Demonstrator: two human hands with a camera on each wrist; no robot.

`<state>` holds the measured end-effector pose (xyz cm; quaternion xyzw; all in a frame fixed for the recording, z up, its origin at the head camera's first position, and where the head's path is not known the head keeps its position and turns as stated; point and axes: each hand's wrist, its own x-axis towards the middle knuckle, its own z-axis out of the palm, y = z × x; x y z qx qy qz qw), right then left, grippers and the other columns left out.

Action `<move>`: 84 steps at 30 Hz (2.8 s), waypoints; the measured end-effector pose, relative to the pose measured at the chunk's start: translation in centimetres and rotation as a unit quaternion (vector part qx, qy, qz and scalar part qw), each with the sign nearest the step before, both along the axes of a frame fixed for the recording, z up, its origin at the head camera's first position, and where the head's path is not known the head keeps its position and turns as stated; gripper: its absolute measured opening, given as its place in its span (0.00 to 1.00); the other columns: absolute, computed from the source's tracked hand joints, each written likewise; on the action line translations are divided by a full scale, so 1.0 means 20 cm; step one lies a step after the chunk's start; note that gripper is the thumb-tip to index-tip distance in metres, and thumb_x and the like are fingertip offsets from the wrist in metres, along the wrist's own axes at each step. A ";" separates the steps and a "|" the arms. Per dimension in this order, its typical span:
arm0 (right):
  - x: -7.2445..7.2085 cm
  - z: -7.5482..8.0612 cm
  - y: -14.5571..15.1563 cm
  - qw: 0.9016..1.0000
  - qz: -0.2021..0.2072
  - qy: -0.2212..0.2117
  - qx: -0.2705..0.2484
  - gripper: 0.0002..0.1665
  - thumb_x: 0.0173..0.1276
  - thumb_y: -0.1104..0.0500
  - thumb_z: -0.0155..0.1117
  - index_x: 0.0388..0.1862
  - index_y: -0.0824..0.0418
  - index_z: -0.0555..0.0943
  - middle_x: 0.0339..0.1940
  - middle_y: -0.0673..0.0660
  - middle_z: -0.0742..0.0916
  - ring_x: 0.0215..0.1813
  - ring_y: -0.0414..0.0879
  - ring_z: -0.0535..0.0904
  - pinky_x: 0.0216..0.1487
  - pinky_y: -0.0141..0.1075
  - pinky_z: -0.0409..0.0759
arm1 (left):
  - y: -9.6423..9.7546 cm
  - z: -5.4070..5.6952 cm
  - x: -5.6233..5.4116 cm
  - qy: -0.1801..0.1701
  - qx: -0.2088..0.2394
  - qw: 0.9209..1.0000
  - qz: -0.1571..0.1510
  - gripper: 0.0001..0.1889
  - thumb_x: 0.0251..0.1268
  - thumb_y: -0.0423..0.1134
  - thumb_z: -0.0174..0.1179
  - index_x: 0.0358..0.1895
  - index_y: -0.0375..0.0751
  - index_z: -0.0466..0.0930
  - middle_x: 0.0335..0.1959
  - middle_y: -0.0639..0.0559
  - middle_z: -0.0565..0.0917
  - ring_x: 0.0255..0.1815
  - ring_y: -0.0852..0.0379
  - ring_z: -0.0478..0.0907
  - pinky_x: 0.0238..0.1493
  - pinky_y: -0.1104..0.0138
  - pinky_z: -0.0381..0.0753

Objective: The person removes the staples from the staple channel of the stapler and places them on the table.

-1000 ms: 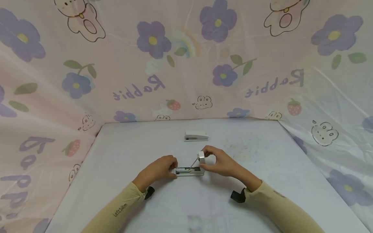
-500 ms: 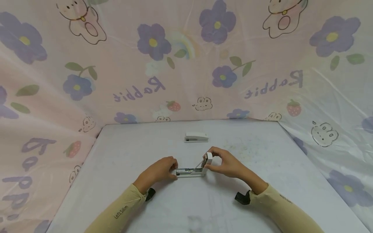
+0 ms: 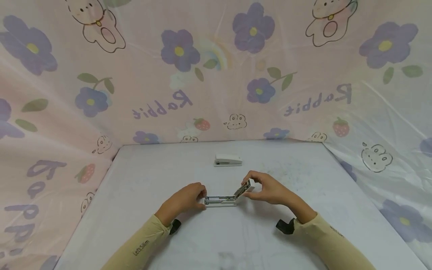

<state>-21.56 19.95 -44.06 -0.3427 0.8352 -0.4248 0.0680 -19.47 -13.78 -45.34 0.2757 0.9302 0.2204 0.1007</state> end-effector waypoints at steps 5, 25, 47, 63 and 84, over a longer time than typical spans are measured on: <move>-0.01 0.00 0.06 1.000 -0.004 -0.006 0.023 0.17 0.69 0.56 0.80 0.51 0.48 0.83 0.51 0.44 0.87 0.57 0.43 0.82 0.71 0.56 0.75 | 0.01 0.02 0.01 -0.005 0.000 1.000 0.011 0.17 0.57 0.33 0.82 0.40 0.39 0.80 0.36 0.53 0.77 0.38 0.59 0.70 0.44 0.62 0.76; -0.02 -0.04 0.14 0.991 0.018 -0.026 0.133 0.14 0.72 0.56 0.77 0.48 0.51 0.80 0.52 0.46 0.87 0.59 0.48 0.85 0.60 0.49 0.82 | 0.00 -0.01 0.00 -0.026 0.011 0.999 0.022 0.18 0.57 0.33 0.82 0.40 0.40 0.79 0.36 0.53 0.76 0.38 0.57 0.70 0.44 0.62 0.75; 0.07 -0.01 -0.17 0.992 0.006 0.117 0.048 0.13 0.72 0.59 0.77 0.51 0.60 0.84 0.49 0.53 0.85 0.52 0.56 0.80 0.56 0.53 0.82 | 0.01 0.00 -0.01 -0.038 0.021 0.999 0.016 0.17 0.57 0.32 0.82 0.40 0.38 0.79 0.35 0.52 0.76 0.37 0.58 0.70 0.44 0.65 0.75; 0.10 -0.12 -0.37 0.986 0.002 0.134 0.095 0.09 0.72 0.59 0.77 0.46 0.54 0.84 0.45 0.49 0.85 0.52 0.44 0.79 0.56 0.42 0.82 | 0.00 -0.01 -0.01 -0.047 0.031 0.998 0.025 0.17 0.57 0.32 0.82 0.39 0.39 0.79 0.35 0.52 0.76 0.37 0.58 0.70 0.43 0.65 0.74; 0.15 -0.11 -0.42 0.973 0.001 0.177 0.147 0.09 0.73 0.55 0.77 0.47 0.58 0.92 0.44 0.50 0.85 0.48 0.47 0.81 0.50 0.38 0.82 | 0.00 0.01 0.00 -0.042 0.032 0.998 0.023 0.17 0.57 0.31 0.82 0.40 0.38 0.79 0.35 0.51 0.76 0.37 0.57 0.70 0.42 0.64 0.74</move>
